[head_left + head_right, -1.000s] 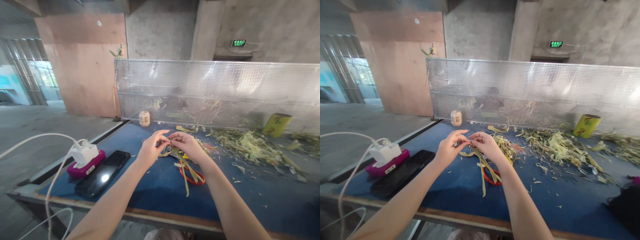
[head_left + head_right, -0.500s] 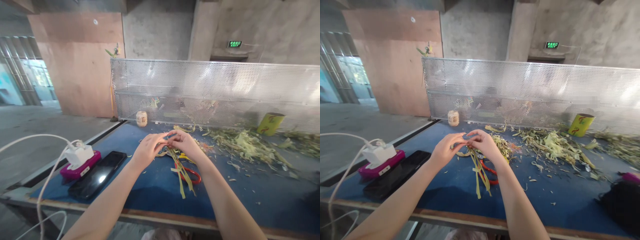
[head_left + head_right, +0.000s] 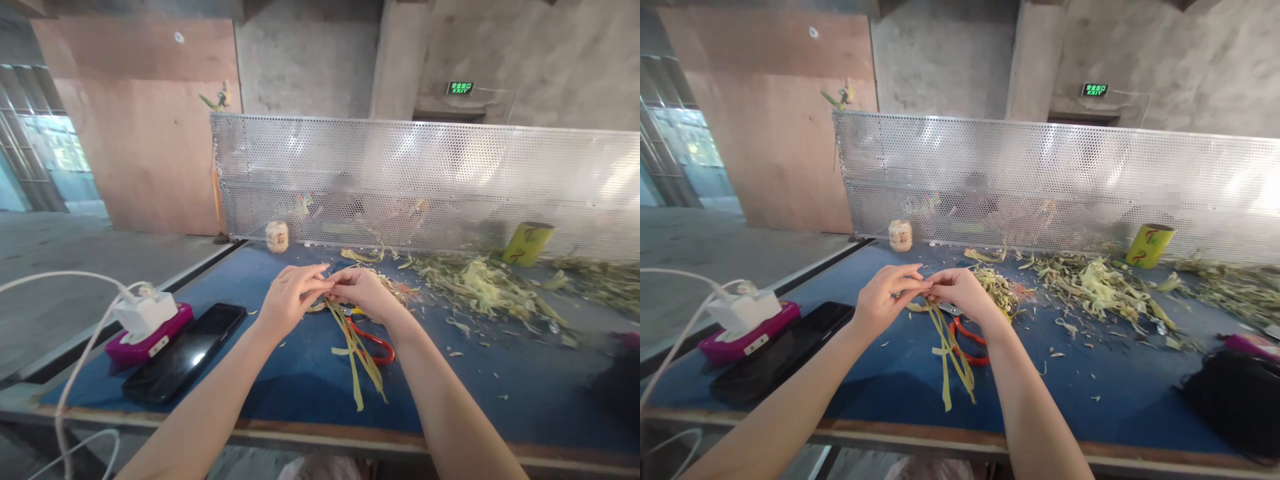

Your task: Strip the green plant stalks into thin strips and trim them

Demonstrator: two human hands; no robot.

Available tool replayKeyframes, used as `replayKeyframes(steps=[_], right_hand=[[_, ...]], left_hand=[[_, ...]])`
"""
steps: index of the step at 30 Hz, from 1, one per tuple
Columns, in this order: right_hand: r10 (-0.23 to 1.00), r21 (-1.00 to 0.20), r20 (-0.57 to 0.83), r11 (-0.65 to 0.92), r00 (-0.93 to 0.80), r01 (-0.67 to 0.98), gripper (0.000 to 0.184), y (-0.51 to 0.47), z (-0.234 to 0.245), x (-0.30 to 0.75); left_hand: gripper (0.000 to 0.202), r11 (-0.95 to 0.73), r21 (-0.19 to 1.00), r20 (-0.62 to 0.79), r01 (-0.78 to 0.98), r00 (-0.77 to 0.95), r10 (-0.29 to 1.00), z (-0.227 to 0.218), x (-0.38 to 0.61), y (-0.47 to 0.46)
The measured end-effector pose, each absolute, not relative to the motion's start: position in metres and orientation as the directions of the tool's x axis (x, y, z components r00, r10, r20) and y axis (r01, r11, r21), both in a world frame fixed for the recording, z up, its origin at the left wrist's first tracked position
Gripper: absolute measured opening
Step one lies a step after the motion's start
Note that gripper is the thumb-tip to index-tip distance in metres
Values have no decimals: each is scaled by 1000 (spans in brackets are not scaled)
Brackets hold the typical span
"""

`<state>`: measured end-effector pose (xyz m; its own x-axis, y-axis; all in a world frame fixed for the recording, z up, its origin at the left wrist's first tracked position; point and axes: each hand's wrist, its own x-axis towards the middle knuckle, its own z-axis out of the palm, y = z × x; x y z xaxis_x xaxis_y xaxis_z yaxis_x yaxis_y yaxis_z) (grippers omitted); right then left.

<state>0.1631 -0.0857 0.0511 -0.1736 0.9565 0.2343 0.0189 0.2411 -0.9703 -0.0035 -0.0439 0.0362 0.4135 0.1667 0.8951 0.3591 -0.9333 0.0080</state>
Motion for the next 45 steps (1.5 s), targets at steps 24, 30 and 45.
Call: replayKeyframes(steps=[24, 30, 45], right_hand=[[966, -966, 257, 257, 32, 7, 16, -75, 45, 159], [951, -944, 306, 297, 45, 143, 14, -76, 46, 156], [939, -953, 303, 297, 162, 62, 14, -71, 37, 149]], left_hand=[[82, -718, 665, 660, 207, 286, 694, 42, 5, -46], [94, -521, 839, 483, 156, 228, 845, 41, 6, -43], [110, -433, 874, 421, 220, 99, 902, 42, 10, -47]])
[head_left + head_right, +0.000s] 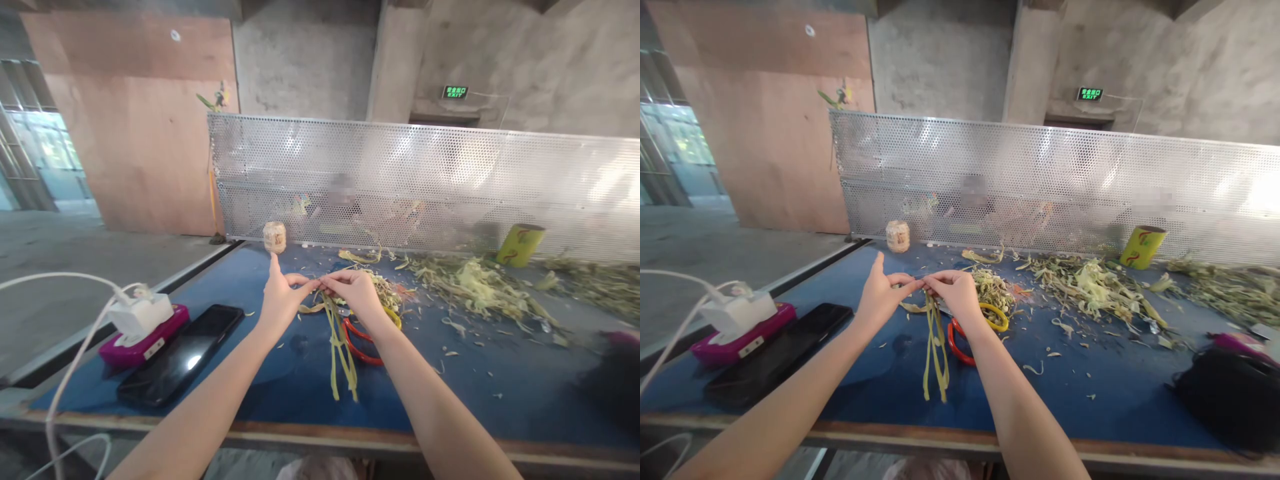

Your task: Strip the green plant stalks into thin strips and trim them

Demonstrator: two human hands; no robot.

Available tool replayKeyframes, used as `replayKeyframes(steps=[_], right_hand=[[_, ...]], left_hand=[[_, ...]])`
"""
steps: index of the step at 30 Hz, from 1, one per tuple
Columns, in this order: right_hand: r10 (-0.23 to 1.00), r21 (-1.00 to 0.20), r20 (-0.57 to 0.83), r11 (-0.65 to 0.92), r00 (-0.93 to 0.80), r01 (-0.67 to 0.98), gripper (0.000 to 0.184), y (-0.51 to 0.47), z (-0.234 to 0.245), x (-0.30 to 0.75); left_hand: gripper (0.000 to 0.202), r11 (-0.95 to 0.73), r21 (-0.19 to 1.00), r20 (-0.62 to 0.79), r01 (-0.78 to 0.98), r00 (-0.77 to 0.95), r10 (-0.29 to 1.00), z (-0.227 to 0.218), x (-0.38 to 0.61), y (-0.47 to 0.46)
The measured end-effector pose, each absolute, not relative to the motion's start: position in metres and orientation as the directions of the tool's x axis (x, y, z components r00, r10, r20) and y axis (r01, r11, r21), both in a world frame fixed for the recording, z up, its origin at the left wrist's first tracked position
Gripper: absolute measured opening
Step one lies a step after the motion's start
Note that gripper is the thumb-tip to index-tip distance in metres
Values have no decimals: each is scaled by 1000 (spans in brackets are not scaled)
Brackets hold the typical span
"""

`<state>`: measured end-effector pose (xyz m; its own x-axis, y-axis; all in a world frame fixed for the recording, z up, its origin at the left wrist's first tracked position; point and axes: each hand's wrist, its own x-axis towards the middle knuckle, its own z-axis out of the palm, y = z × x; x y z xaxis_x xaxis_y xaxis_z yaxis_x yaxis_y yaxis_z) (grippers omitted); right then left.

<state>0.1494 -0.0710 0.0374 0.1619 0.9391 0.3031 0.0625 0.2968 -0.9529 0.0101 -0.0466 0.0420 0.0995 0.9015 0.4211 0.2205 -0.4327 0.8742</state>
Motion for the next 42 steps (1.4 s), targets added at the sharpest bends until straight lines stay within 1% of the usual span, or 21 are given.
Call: replayKeyframes(steps=[3, 5, 7, 9, 13, 16, 18, 20, 22, 26, 28, 30, 32, 35, 38, 40, 42], right_hand=[[945, -962, 274, 274, 177, 26, 14, -70, 37, 151], [946, -964, 260, 265, 191, 0, 16, -70, 36, 152], [945, -964, 259, 266, 201, -10, 18, -70, 37, 154], [941, -960, 270, 278, 202, -12, 18, -70, 37, 155], [945, -959, 268, 281, 190, -48, 17, -71, 40, 157], [952, -956, 277, 286, 130, -57, 16, -72, 43, 157], [949, -951, 302, 307, 87, -49, 17, -72, 44, 157], [945, -945, 322, 324, 57, -39, 16, -72, 46, 157], [943, -944, 330, 330, 38, -8, 15, -72, 46, 157], [932, -927, 361, 354, 36, 127, 7, -72, 43, 158], [908, -885, 416, 392, 45, 252, 4, -72, 41, 159], [871, -803, 490, 437, 31, 405, 4, -72, 40, 159], [834, -709, 552, 476, -12, 520, 7, -73, 40, 160], [794, -578, 601, 509, -90, 638, 10, -74, 42, 161], [748, -418, 642, 527, -170, 740, 11, -74, 43, 161], [719, -325, 660, 535, -219, 780, 10, -75, 42, 161], [696, -243, 674, 526, -248, 815, 9, -76, 41, 161]], left_hand=[[102, -568, 750, 573, 338, 96, 814, 40, 12, -50], [98, -676, 618, 689, 401, 136, 712, 39, 14, -54], [96, -750, 499, 761, 433, 195, 619, 38, 16, -56], [96, -788, 432, 788, 438, 242, 566, 38, 16, -57], [92, -823, 375, 808, 427, 285, 515, 38, 14, -55], [88, -865, 304, 843, 399, 311, 440, 38, 10, -52], [84, -884, 269, 829, 383, 374, 415, 37, 8, -51], [80, -876, 277, 766, 395, 460, 450, 36, 8, -49], [77, -846, 310, 696, 435, 503, 513, 35, 8, -48], [65, -788, 367, 641, 495, 479, 600, 35, 8, -47], [59, -778, 386, 630, 496, 474, 614, 36, 7, -47], [56, -773, 402, 624, 490, 471, 624, 37, 6, -48], [55, -761, 426, 617, 489, 459, 640, 38, 6, -49], [56, -745, 456, 605, 488, 444, 661, 39, 6, -49], [56, -744, 483, 602, 462, 442, 665, 38, 6, -48], [56, -733, 542, 589, 411, 436, 681, 37, 6, -45], [58, -689, 645, 552, 330, 422, 719, 35, 6, -41]])
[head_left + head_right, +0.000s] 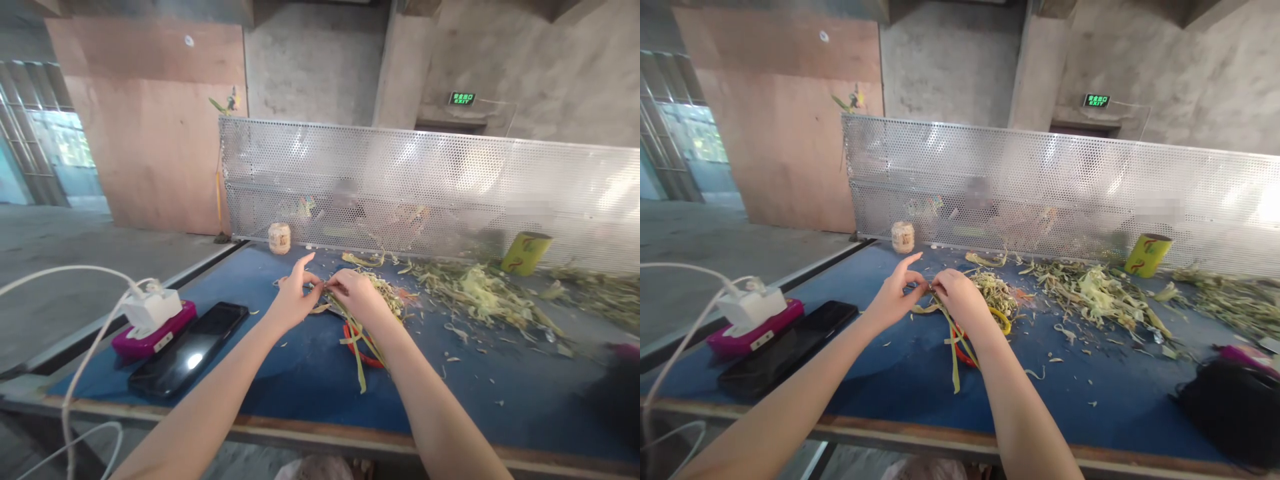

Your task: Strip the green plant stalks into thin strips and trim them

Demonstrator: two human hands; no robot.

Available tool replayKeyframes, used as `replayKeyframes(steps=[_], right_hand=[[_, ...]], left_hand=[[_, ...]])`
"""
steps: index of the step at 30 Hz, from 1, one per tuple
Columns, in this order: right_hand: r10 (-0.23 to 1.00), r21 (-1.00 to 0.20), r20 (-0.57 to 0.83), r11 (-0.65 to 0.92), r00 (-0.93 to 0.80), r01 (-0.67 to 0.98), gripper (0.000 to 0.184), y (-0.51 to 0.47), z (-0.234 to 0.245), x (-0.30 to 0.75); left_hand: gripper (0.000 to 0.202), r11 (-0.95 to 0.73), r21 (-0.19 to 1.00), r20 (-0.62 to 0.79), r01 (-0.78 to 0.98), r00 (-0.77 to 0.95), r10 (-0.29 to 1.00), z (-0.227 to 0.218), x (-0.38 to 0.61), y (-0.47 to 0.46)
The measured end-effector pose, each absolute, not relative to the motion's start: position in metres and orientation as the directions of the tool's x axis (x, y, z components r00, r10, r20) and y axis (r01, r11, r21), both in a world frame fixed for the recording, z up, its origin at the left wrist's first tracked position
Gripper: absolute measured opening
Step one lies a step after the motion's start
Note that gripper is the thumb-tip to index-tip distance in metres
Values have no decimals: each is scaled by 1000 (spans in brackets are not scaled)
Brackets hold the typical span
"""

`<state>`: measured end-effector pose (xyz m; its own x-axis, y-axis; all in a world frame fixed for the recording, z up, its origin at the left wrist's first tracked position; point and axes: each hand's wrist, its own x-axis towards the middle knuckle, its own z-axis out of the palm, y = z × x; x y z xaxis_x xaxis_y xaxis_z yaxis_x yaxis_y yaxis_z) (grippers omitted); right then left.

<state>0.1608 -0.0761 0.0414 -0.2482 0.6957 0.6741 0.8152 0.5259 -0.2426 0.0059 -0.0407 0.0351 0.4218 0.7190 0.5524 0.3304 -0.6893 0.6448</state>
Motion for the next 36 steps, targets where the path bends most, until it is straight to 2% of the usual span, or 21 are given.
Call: replayKeyframes(steps=[3, 5, 8, 12, 15, 19, 24, 30, 33, 36], right_hand=[[669, -138, 687, 504, -284, 852, 10, -79, 41, 159], [653, -89, 694, 496, -303, 864, 12, -81, 41, 159], [633, -41, 706, 484, -317, 874, 14, -82, 41, 159], [610, 9, 723, 460, -323, 888, 14, -81, 39, 160], [598, 23, 732, 458, -327, 889, 13, -82, 39, 161], [615, -1, 730, 436, -297, 900, 14, -83, 41, 160], [648, -23, 717, 391, -258, 920, 17, -87, 44, 157], [576, 16, 763, 435, -292, 900, 21, -90, 45, 155], [536, -72, 799, 535, -272, 842, 17, -89, 45, 152], [527, -207, 802, 687, -280, 697, 12, -85, 44, 149]], left_hand=[[70, -565, 800, 456, 201, 410, 790, 32, 7, -34], [80, -498, 861, 416, 105, 420, 806, 31, 8, -32], [87, -406, 913, 371, -23, 460, 807, 32, 8, -33], [83, -290, 955, 281, -55, 472, 836, 36, 8, -36], [82, -257, 962, 272, -96, 444, 854, 38, 8, -39], [78, -277, 955, 296, -106, 403, 866, 39, 8, -39], [71, -426, 904, 389, 42, 333, 859, 36, 6, -34], [65, -619, 734, 567, 279, 249, 785, 36, 2, -29], [65, -639, 697, 601, 325, 221, 768, 36, 0, -29], [68, -670, 650, 627, 358, 245, 739, 36, 0, -31]])
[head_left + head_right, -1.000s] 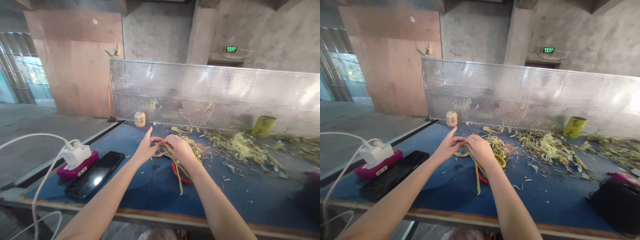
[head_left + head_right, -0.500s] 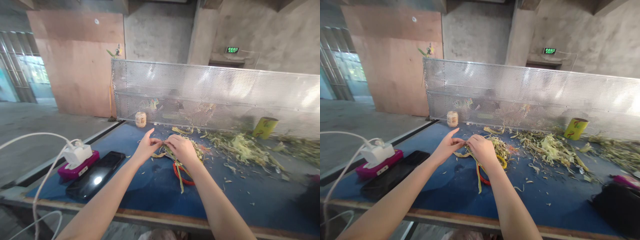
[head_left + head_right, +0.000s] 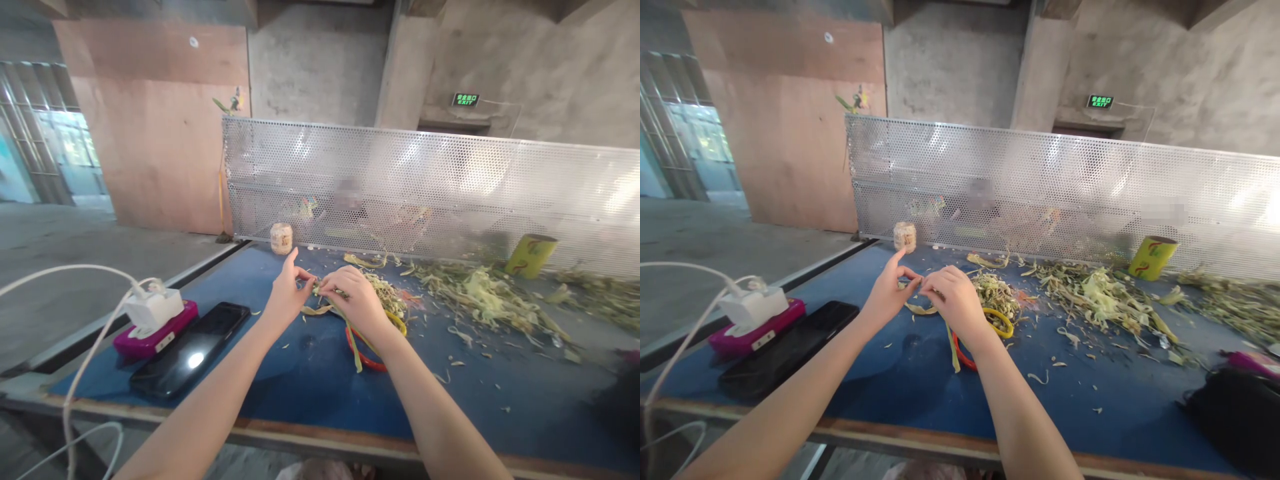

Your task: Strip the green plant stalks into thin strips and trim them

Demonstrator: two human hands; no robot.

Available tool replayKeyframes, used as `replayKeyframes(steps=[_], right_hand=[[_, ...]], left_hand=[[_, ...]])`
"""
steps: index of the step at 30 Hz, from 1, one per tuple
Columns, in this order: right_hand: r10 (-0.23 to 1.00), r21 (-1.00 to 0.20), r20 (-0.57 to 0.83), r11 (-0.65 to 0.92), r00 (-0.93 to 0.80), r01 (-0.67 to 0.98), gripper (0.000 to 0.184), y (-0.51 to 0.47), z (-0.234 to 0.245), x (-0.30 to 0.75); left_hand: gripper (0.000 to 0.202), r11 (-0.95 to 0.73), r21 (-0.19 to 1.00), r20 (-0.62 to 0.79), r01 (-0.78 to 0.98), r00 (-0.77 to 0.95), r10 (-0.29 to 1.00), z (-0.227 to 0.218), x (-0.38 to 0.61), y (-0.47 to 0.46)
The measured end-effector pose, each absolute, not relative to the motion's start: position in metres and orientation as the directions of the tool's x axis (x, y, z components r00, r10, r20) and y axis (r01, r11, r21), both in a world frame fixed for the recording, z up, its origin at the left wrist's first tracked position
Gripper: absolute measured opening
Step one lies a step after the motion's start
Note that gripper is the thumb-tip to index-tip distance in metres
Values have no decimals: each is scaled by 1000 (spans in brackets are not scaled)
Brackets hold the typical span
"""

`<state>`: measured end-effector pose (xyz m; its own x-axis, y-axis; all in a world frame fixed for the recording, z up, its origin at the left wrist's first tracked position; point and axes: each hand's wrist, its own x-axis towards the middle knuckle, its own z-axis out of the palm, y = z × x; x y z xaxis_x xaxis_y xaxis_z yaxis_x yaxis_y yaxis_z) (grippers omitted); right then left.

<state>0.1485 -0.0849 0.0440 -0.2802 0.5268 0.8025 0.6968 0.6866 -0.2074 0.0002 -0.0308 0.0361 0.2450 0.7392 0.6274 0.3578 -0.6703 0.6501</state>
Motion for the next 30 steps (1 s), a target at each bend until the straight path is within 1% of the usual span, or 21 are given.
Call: replayKeyframes(steps=[2, 5, 8, 11, 17, 19, 21, 23, 26, 30], right_hand=[[590, -332, 765, 705, -259, 627, 10, -82, 43, 147], [737, -523, 656, 599, -163, 606, 8, -81, 42, 148], [817, -639, 572, 498, -70, 586, 10, -81, 43, 148], [852, -702, 523, 455, -37, 549, 12, -83, 44, 145], [886, -782, 463, 425, -32, 456, 12, -85, 48, 141], [903, -829, 429, 406, -28, 385, 13, -84, 48, 143], [922, -888, 388, 376, -6, 267, 14, -82, 48, 144], [938, -928, 346, 337, 33, 157, 14, -80, 48, 146], [953, -956, 289, 283, 90, 74, 15, -76, 46, 149], [959, -964, 261, 266, 113, -29, 19, -72, 43, 152]], left_hand=[[69, -702, 582, 662, 410, 264, 702, 35, 1, -32], [66, -726, 451, 725, 519, 261, 637, 33, 5, -31], [63, -731, 379, 769, 568, 246, 590, 31, 9, -30], [60, -721, 376, 775, 582, 229, 589, 29, 10, -30], [46, -715, 377, 783, 589, 210, 586, 25, 12, -30], [42, -723, 369, 787, 584, 218, 577, 25, 12, -30], [38, -733, 358, 798, 579, 219, 562, 26, 11, -30], [31, -758, 322, 815, 567, 241, 527, 28, 9, -31], [24, -816, 230, 839, 531, 317, 443, 30, 7, -35], [32, -876, 175, 836, 450, 402, 374, 33, 5, -40]])
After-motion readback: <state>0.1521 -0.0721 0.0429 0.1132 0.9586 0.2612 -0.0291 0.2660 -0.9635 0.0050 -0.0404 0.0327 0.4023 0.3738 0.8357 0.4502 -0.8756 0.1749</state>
